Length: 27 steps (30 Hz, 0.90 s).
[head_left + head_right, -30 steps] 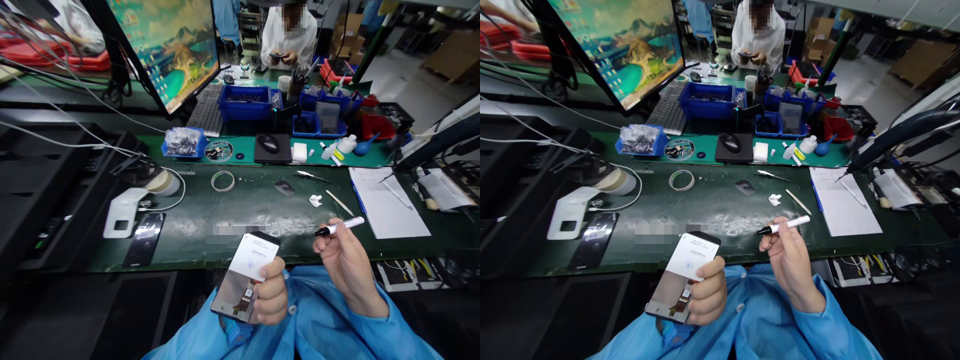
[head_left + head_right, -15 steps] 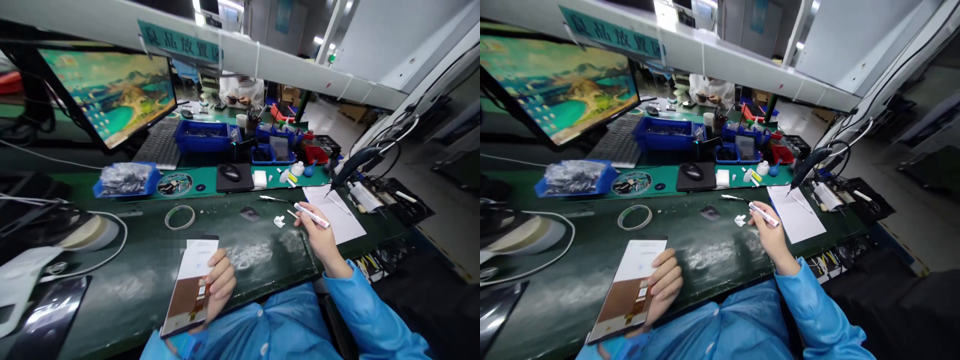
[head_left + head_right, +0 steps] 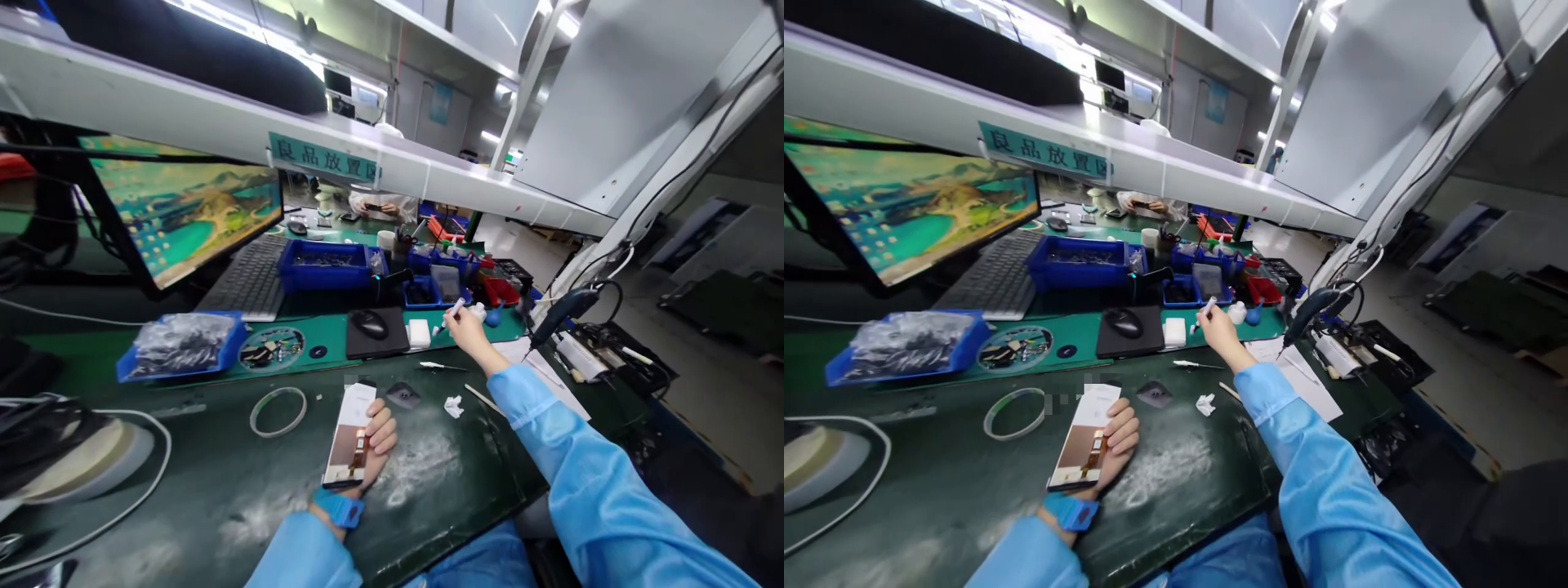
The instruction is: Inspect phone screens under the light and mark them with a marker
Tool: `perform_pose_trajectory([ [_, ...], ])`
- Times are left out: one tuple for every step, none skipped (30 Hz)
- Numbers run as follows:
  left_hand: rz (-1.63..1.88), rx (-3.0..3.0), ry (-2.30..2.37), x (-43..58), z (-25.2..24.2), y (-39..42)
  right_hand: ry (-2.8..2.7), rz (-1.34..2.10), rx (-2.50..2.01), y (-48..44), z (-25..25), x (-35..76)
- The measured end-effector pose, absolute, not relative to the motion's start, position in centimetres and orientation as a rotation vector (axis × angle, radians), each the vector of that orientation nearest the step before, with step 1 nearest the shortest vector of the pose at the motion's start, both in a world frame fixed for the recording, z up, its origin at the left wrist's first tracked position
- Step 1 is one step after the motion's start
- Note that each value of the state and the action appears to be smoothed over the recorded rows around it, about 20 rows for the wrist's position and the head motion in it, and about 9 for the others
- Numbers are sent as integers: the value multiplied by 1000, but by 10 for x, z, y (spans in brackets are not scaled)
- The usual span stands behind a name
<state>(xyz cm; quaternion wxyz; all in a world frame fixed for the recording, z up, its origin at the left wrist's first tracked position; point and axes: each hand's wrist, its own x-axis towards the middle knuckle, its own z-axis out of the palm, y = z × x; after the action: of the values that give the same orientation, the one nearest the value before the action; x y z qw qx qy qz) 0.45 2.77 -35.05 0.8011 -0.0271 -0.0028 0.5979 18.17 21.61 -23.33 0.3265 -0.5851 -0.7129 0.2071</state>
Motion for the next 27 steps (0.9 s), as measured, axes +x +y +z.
perform_pose_trajectory([
  [1281, -62, -15, 3, -352, 28, -1879, 526, -1556, 220, -236, 178],
  [1280, -66, -25, 3, -353, 28, -1888, 510, -1577, 224, -239, 176],
  [1278, -70, -34, 3, -354, 27, -1895, 494, -1596, 227, -241, 174],
  [1274, -73, -43, 4, -354, 27, -1901, 478, -1612, 231, -242, 173],
  [1270, -77, -51, 5, -355, 27, -1908, 462, -1625, 233, -244, 172],
  [1265, -79, -58, 6, -355, 27, -1914, 446, -1636, 236, -245, 171],
  [1261, -82, -64, 8, -355, 27, -1922, 432, -1644, 238, -245, 171],
  [1258, -84, -70, 8, -355, 27, -1931, 420, -1651, 240, -246, 171],
  [1256, -86, -75, 9, -355, 27, -1939, 411, -1658, 241, -246, 171],
  [1254, -87, -80, 9, -355, 26, -1947, 402, -1666, 241, -247, 170],
  [1254, -88, -84, 9, -355, 26, -1954, 395, -1674, 242, -247, 170],
  [1253, -88, -89, 10, -355, 26, -1962, 389, -1682, 241, -248, 169],
  [1253, -87, -92, 10, -355, 26, -1970, 384, -1690, 241, -248, 168],
  [1252, -86, -96, 10, -355, 26, -1978, 379, -1698, 241, -249, 167],
  [1252, -85, -99, 11, -355, 26, -1986, 377, -1707, 240, -250, 166],
  [1253, -85, -101, 11, -356, 27, -1993, 375, -1717, 240, -251, 166],
  [1254, -84, -104, 12, -357, 27, -1999, 376, -1728, 239, -252, 165],
  [1256, -84, -106, 12, -357, 27, -2003, 377, -1739, 239, -253, 164],
  [1257, -84, -107, 12, -358, 27, -2005, 379, -1751, 239, -254, 164],
  [1258, -84, -108, 13, -358, 27, -2006, 383, -1762, 239, -255, 164],
  [1259, -84, -108, 13, -358, 28, -2006, 387, -1771, 239, -256, 164],
  [1260, -85, -107, 13, -359, 28, -2005, 393, -1779, 239, -257, 164],
  [1259, -85, -106, 13, -358, 27, -2005, 400, -1785, 239, -257, 164],
  [1259, -85, -105, 12, -358, 27, -2006, 408, -1789, 240, -258, 165],
  [1258, -84, -103, 12, -358, 27, -2006, 416, -1791, 240, -258, 165],
  [1257, -83, -102, 12, -357, 28, -2006, 423, -1790, 240, -258, 165],
  [1256, -82, -101, 12, -357, 28, -2003, 431, -1786, 241, -258, 166],
])
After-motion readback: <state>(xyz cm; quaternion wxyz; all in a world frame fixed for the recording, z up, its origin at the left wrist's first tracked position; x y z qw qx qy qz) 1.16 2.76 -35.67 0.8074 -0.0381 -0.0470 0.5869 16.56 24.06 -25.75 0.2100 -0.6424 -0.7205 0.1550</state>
